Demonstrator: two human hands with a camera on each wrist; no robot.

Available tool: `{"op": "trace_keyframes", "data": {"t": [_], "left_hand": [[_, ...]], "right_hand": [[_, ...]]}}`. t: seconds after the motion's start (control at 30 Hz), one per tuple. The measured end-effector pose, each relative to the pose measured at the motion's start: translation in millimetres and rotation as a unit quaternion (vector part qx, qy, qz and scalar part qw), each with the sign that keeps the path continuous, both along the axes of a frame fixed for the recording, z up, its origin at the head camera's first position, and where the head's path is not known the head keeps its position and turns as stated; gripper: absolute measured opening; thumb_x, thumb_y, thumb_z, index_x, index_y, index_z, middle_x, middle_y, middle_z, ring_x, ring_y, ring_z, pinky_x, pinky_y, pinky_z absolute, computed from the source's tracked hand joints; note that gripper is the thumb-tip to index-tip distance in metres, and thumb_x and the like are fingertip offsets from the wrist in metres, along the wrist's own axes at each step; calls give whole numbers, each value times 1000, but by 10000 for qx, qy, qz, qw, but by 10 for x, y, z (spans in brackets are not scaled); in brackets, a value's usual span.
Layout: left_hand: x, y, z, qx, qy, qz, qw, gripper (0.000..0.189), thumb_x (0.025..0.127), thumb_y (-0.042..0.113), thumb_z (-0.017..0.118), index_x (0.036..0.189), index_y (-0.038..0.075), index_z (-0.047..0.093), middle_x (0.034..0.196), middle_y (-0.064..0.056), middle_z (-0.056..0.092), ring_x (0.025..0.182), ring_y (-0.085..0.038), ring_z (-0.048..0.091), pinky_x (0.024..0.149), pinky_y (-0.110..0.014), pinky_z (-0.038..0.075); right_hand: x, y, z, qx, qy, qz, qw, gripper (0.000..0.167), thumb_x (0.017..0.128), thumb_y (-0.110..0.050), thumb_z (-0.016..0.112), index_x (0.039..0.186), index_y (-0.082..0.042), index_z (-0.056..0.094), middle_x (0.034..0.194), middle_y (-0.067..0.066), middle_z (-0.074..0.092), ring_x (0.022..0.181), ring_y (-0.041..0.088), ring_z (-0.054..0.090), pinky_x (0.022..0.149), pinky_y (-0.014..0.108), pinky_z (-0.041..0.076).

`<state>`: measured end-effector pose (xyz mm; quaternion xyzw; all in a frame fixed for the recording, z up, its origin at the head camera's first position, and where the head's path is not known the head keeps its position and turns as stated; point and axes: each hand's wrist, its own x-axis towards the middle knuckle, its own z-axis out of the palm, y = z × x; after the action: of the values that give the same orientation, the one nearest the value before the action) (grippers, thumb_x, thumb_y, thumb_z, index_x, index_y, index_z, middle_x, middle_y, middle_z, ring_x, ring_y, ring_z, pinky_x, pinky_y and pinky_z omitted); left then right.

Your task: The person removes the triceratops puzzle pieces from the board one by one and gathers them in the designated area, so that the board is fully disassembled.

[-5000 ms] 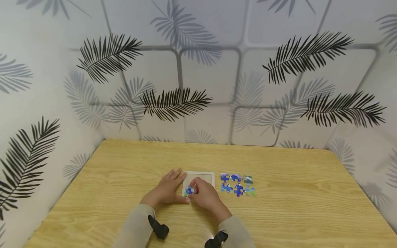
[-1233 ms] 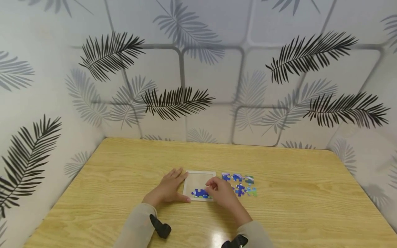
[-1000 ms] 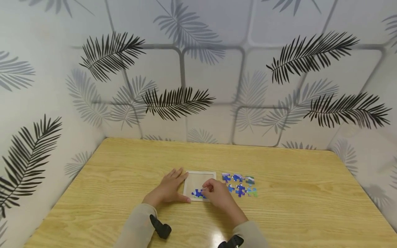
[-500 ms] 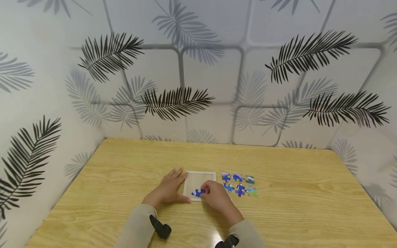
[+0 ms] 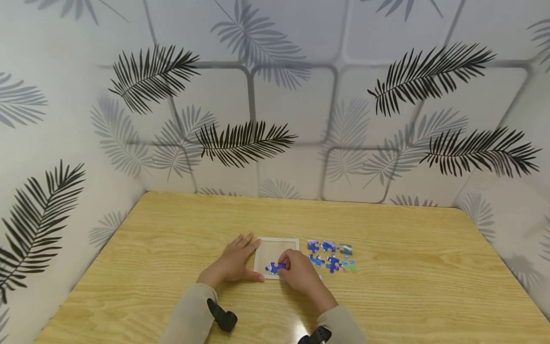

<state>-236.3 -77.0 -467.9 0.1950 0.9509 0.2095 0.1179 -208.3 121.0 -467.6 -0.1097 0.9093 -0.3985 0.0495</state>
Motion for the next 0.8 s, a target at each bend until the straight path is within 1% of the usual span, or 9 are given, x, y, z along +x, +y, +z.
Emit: {"op": "trace_keyframes", "data": {"t": [0.27, 0.5, 0.63, 0.8], "left_hand": [[-10, 4, -15, -33, -14, 12, 10000, 98, 70, 53, 77, 148, 12, 33, 155, -15, 20, 143, -37, 11, 112, -56, 13], [2, 7, 4, 1, -19, 3, 10000, 98, 70, 52, 78, 148, 11, 33, 155, -15, 20, 143, -38, 11, 112, -56, 13], [-1, 10, 5, -17, -13, 12, 10000, 98, 70, 53, 78, 148, 11, 34, 155, -16, 21, 143, -38, 11, 112, -56, 13], [2, 5, 6, -10, 2, 8, 10000, 98, 70, 53, 77, 148, 11, 34, 155, -16, 20, 143, -38, 11, 112, -55, 13]], "right_hand": [[14, 4, -5, -153, -39, -62, 9999, 20, 79, 2, 71, 89, -6, 55, 80, 3, 49, 71, 16, 44, 63, 30, 39], [22, 20, -21, -324, -43, -294, 9990, 18, 81, 2, 68, 88, -7, 54, 76, 0, 50, 67, 14, 45, 57, 24, 37], [26, 27, -34, -435, -30, -433, 9981, 15, 83, 2, 67, 88, -7, 57, 76, -1, 52, 68, 13, 45, 57, 23, 37], [23, 53, -19, -702, -64, -490, 9963, 10, 85, 1, 66, 88, -7, 60, 77, 0, 55, 70, 13, 48, 59, 23, 40]]}}
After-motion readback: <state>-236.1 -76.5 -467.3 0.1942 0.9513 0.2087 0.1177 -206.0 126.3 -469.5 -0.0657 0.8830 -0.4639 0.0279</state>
